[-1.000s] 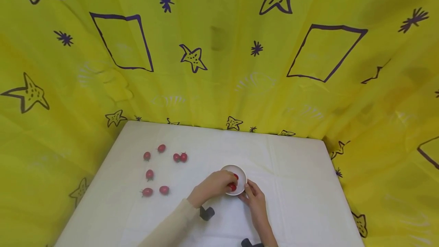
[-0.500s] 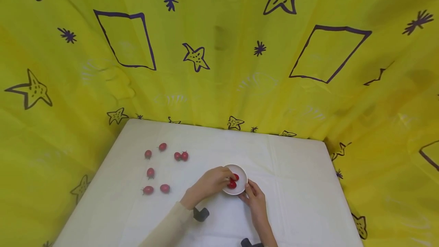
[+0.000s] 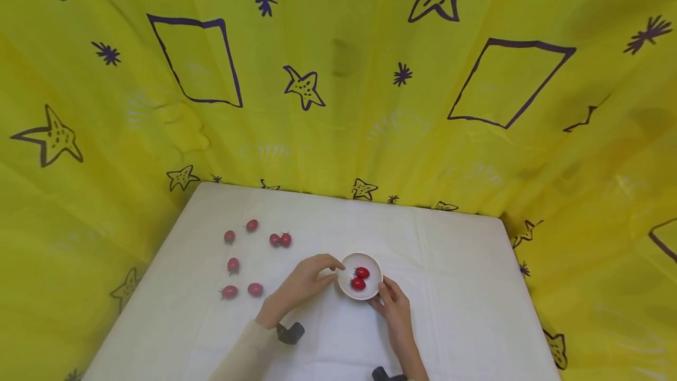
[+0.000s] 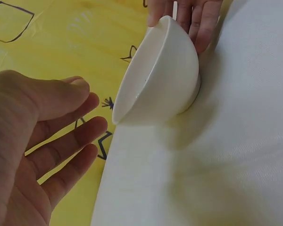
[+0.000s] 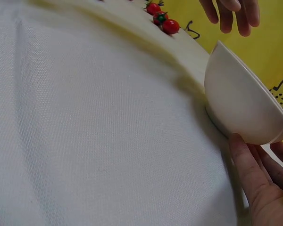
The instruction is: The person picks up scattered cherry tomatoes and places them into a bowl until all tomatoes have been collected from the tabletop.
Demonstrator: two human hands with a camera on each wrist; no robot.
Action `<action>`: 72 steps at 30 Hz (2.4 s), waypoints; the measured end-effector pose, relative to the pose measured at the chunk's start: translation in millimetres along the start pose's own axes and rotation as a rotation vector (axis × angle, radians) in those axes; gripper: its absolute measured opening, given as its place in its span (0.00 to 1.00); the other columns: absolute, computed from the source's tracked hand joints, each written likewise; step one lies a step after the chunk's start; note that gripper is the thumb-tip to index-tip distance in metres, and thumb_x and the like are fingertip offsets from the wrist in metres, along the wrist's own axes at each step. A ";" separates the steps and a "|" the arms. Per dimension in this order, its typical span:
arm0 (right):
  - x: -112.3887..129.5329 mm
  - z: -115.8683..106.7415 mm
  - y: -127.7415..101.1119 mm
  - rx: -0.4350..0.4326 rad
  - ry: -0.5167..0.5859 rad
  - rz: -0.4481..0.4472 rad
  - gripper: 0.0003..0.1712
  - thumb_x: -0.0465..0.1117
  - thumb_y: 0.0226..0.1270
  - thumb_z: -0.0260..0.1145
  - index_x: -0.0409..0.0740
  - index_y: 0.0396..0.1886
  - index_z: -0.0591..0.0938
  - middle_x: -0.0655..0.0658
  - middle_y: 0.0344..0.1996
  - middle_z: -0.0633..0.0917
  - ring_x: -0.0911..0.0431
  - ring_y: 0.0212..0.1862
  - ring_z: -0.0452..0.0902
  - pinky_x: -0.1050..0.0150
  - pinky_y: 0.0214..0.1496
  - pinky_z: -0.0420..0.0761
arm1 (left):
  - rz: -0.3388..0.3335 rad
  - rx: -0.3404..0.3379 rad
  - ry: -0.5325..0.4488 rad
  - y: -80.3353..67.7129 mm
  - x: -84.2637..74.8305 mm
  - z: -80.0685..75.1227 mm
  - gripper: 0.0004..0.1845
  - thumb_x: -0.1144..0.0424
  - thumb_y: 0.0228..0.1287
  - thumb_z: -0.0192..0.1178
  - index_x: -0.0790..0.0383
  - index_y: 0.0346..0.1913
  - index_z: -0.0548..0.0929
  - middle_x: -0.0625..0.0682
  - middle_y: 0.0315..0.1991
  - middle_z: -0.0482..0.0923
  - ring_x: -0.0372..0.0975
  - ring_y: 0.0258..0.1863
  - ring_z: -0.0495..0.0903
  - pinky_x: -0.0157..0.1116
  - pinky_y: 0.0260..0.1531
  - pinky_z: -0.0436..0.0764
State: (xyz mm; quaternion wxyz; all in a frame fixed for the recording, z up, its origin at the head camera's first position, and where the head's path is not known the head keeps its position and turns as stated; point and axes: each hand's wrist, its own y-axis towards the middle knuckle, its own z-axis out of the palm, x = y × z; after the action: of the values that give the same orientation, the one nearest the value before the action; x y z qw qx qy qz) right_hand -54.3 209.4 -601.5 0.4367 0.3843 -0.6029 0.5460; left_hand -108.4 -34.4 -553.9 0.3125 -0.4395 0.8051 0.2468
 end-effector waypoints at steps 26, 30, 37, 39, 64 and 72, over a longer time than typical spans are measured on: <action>-1.5 -0.2 -0.4 -0.005 0.056 0.003 0.30 0.45 0.85 0.53 0.29 0.76 0.65 0.25 0.74 0.69 0.64 0.59 0.81 0.64 0.61 0.85 | -0.061 -0.301 0.123 -62.6 57.9 -24.6 0.13 0.61 0.69 0.69 0.52 0.55 0.87 0.44 0.51 0.87 0.38 0.53 0.84 0.42 0.57 0.85; -2.7 -0.6 0.2 0.003 0.070 -0.004 0.31 0.45 0.85 0.54 0.30 0.76 0.65 0.26 0.74 0.69 0.66 0.57 0.81 0.64 0.61 0.85 | -0.077 -0.418 0.192 -72.2 68.1 -25.3 0.14 0.63 0.66 0.72 0.54 0.53 0.87 0.46 0.51 0.88 0.41 0.53 0.84 0.44 0.56 0.85; -4.5 -0.2 1.8 0.003 0.074 -0.030 0.31 0.45 0.85 0.55 0.28 0.75 0.66 0.25 0.74 0.69 0.67 0.55 0.81 0.65 0.59 0.86 | -0.187 -0.694 0.263 -82.1 79.4 -26.1 0.15 0.68 0.62 0.74 0.63 0.52 0.87 0.57 0.48 0.89 0.51 0.50 0.86 0.51 0.53 0.85; -5.0 0.2 2.2 0.002 0.073 -0.036 0.31 0.45 0.85 0.55 0.28 0.75 0.66 0.24 0.73 0.69 0.67 0.55 0.81 0.64 0.59 0.86 | -0.226 -0.751 0.274 -85.5 83.4 -26.7 0.16 0.69 0.61 0.74 0.65 0.51 0.87 0.59 0.47 0.89 0.54 0.50 0.86 0.52 0.52 0.85; -5.4 1.2 2.5 -0.005 0.067 -0.006 0.31 0.46 0.85 0.55 0.30 0.75 0.66 0.27 0.74 0.69 0.70 0.53 0.81 0.65 0.60 0.85 | -0.500 -0.861 0.360 -115.9 117.6 -49.2 0.21 0.68 0.63 0.72 0.72 0.57 0.83 0.69 0.52 0.83 0.65 0.52 0.77 0.61 0.48 0.77; -6.5 0.8 2.5 -0.010 0.069 -0.017 0.31 0.46 0.84 0.56 0.29 0.75 0.67 0.26 0.74 0.69 0.68 0.54 0.81 0.64 0.59 0.86 | -0.617 -0.780 0.361 -117.9 120.5 -53.3 0.23 0.62 0.66 0.71 0.70 0.59 0.82 0.70 0.53 0.83 0.65 0.55 0.77 0.62 0.49 0.76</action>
State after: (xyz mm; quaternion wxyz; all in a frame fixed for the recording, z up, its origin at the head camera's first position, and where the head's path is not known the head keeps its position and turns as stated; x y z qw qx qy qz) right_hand -54.6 208.8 -608.5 0.4637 0.3683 -0.5868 0.5523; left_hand -72.5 -194.9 -618.7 0.0404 -0.7752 0.5278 0.3449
